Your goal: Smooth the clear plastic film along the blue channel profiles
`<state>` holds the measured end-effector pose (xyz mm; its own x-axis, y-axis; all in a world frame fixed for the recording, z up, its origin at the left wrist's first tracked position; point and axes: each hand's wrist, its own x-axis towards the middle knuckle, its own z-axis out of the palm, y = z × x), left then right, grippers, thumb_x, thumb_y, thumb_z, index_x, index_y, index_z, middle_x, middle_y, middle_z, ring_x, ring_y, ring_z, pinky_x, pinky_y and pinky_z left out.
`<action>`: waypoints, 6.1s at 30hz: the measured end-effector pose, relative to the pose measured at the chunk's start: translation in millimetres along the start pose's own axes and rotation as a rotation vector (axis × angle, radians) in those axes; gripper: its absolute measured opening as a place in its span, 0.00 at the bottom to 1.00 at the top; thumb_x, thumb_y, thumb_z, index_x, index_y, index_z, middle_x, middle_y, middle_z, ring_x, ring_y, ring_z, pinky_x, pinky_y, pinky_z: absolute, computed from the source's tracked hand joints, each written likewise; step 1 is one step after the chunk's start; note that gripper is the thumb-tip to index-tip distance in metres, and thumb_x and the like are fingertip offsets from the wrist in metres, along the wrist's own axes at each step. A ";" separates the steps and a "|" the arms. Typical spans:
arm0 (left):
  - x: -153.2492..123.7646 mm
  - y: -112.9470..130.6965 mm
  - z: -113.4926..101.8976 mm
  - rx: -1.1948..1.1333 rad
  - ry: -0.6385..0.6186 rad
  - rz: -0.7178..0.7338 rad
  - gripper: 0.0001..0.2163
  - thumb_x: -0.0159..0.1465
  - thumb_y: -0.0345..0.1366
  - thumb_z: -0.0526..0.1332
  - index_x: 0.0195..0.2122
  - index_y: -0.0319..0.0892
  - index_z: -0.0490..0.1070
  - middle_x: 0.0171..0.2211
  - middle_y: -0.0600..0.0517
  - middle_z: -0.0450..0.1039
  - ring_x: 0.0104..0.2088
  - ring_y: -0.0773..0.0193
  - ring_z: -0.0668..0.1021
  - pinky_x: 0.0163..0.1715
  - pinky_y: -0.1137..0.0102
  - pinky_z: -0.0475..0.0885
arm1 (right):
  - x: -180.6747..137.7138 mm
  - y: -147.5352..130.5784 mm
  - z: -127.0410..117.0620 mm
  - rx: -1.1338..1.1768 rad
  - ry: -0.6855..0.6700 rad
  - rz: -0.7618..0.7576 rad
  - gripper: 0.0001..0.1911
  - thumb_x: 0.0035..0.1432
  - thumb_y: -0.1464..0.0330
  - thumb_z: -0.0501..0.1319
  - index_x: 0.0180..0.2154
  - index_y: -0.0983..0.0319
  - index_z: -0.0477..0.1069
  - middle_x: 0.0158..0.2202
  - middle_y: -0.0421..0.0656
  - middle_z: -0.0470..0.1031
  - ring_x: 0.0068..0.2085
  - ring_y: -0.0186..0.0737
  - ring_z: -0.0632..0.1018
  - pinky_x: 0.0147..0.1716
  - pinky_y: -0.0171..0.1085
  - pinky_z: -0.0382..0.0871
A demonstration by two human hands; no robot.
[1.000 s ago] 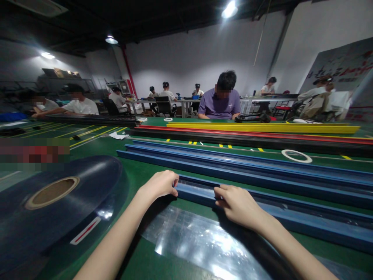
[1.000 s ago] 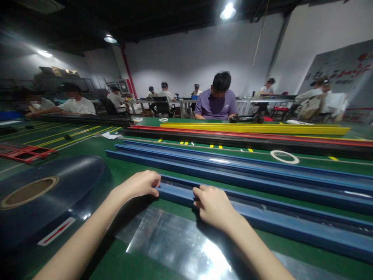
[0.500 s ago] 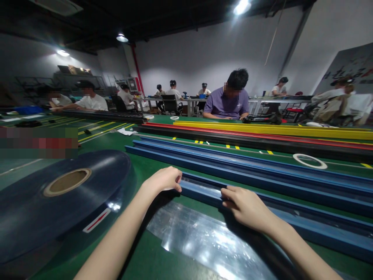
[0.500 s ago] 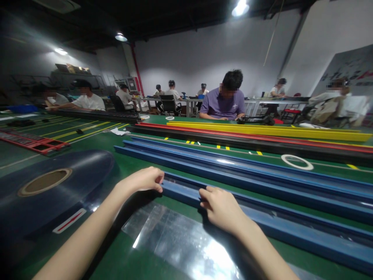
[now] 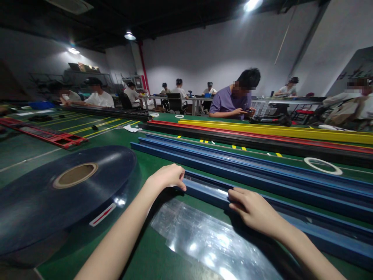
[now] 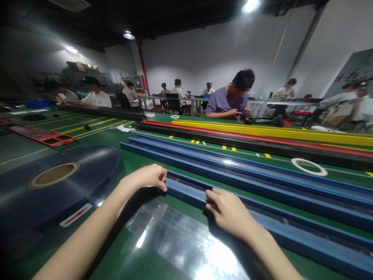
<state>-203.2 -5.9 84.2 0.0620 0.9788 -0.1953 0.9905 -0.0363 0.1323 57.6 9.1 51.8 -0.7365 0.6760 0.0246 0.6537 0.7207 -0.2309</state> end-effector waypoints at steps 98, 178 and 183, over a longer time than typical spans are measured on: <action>33.9 255.3 87.8 0.098 0.469 0.546 0.29 0.59 0.55 0.39 0.48 0.37 0.62 0.39 0.41 0.67 0.41 0.53 0.69 0.40 0.63 0.61 | -179.7 138.9 -12.3 -0.107 0.358 0.452 0.23 0.57 0.56 0.45 0.48 0.63 0.63 0.47 0.49 0.68 0.48 0.44 0.68 0.49 0.45 0.59; 88.5 102.6 67.3 0.224 0.829 0.379 0.16 0.59 0.40 0.47 0.37 0.39 0.71 0.32 0.47 0.74 0.34 0.59 0.74 0.37 0.63 0.64 | -88.7 140.4 4.0 -0.353 0.247 0.371 0.36 0.55 0.47 0.38 0.58 0.62 0.49 0.56 0.52 0.58 0.55 0.52 0.58 0.51 0.60 0.44; 98.7 100.2 65.4 0.243 0.842 0.400 0.15 0.58 0.39 0.47 0.36 0.38 0.71 0.33 0.47 0.74 0.34 0.59 0.74 0.36 0.63 0.64 | -77.9 144.1 2.4 -0.361 0.238 0.388 0.36 0.55 0.48 0.37 0.58 0.63 0.50 0.56 0.53 0.57 0.56 0.52 0.58 0.51 0.59 0.44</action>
<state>-89.8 73.9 14.6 0.3862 0.7055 0.5943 0.9194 -0.3466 -0.1859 208.8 59.9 14.2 -0.3990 0.8871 0.2320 0.9167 0.3918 0.0787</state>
